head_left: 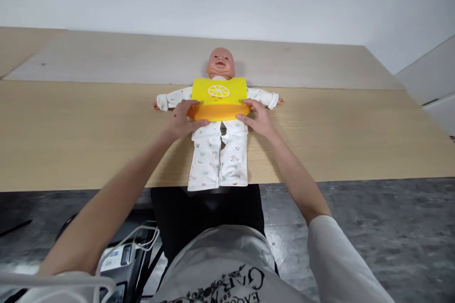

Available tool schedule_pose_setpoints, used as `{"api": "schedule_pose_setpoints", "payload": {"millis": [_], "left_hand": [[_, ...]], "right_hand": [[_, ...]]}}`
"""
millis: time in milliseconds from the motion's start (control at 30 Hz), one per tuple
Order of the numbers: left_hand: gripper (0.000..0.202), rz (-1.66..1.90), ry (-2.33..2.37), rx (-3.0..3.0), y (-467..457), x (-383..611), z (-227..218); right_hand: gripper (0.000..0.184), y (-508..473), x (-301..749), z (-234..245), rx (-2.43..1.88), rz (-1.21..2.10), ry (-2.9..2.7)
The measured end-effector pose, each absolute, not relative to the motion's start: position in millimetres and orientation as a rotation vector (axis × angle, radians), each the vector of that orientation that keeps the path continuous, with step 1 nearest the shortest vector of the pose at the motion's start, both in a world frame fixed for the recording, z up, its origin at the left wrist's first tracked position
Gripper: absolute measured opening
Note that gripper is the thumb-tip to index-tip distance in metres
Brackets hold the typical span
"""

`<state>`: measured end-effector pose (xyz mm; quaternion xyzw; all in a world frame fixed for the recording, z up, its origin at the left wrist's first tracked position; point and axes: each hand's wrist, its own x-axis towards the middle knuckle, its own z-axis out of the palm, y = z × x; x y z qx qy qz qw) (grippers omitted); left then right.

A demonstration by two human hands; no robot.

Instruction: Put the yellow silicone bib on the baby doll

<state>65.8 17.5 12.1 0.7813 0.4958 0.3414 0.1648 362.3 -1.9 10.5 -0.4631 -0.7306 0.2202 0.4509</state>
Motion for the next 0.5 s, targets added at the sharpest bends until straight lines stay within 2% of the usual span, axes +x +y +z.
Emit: {"api": "schedule_pose_setpoints", "payload": {"millis": [100,267,500], "left_hand": [[0.078,1.103,1.474,2.086,11.4,70.0,-1.3],[0.071,1.216,1.492,1.944,4.2,77.0,-13.7],[0.062,1.289,1.51,2.067,3.8,81.0,-19.2]], "right_hand": [[0.068,1.7,361.1,3.6,-1.122,0.593,-1.77],[0.066,4.2,356.3,-1.0,-1.119,0.579,-1.754],[0.061,1.8,352.2,-4.9,-1.074,0.496,-1.749]]}}
